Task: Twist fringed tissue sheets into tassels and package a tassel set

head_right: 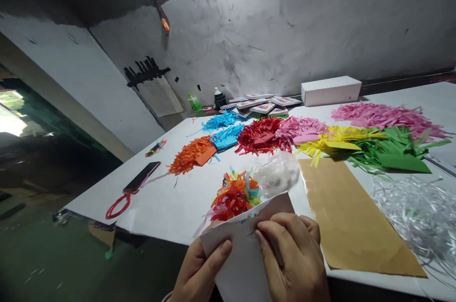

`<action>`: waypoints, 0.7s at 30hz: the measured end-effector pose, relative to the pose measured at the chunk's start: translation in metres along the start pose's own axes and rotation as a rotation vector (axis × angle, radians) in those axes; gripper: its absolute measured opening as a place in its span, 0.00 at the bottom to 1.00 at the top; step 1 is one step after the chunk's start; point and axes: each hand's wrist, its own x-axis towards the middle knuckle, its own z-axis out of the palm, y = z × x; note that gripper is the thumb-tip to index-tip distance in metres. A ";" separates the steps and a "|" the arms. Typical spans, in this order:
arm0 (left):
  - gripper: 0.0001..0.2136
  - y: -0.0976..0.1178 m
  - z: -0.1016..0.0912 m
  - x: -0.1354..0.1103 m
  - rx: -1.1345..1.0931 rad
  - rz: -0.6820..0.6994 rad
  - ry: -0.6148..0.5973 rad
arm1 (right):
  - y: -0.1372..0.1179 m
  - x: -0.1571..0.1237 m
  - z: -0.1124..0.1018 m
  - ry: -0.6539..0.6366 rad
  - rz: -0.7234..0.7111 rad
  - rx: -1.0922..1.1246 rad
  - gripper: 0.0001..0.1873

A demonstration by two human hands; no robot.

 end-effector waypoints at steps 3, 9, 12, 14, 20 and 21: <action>0.14 0.007 0.003 0.002 0.018 -0.007 -0.026 | -0.001 0.006 0.001 -0.044 -0.011 -0.011 0.05; 0.18 0.011 0.010 0.013 0.029 -0.067 0.045 | -0.001 0.010 0.006 -0.045 -0.076 -0.068 0.06; 0.19 0.009 0.009 0.019 -0.039 -0.125 -0.001 | -0.002 0.007 0.008 -0.042 -0.160 -0.060 0.09; 0.19 0.009 0.007 0.021 -0.048 -0.121 -0.023 | -0.003 0.005 0.007 -0.047 -0.194 -0.046 0.09; 0.16 0.013 0.007 0.017 0.026 -0.040 0.010 | -0.006 0.002 0.000 -0.033 -0.261 -0.075 0.10; 0.16 0.013 0.007 0.017 0.034 -0.030 0.009 | -0.006 0.002 -0.001 -0.034 -0.277 -0.080 0.10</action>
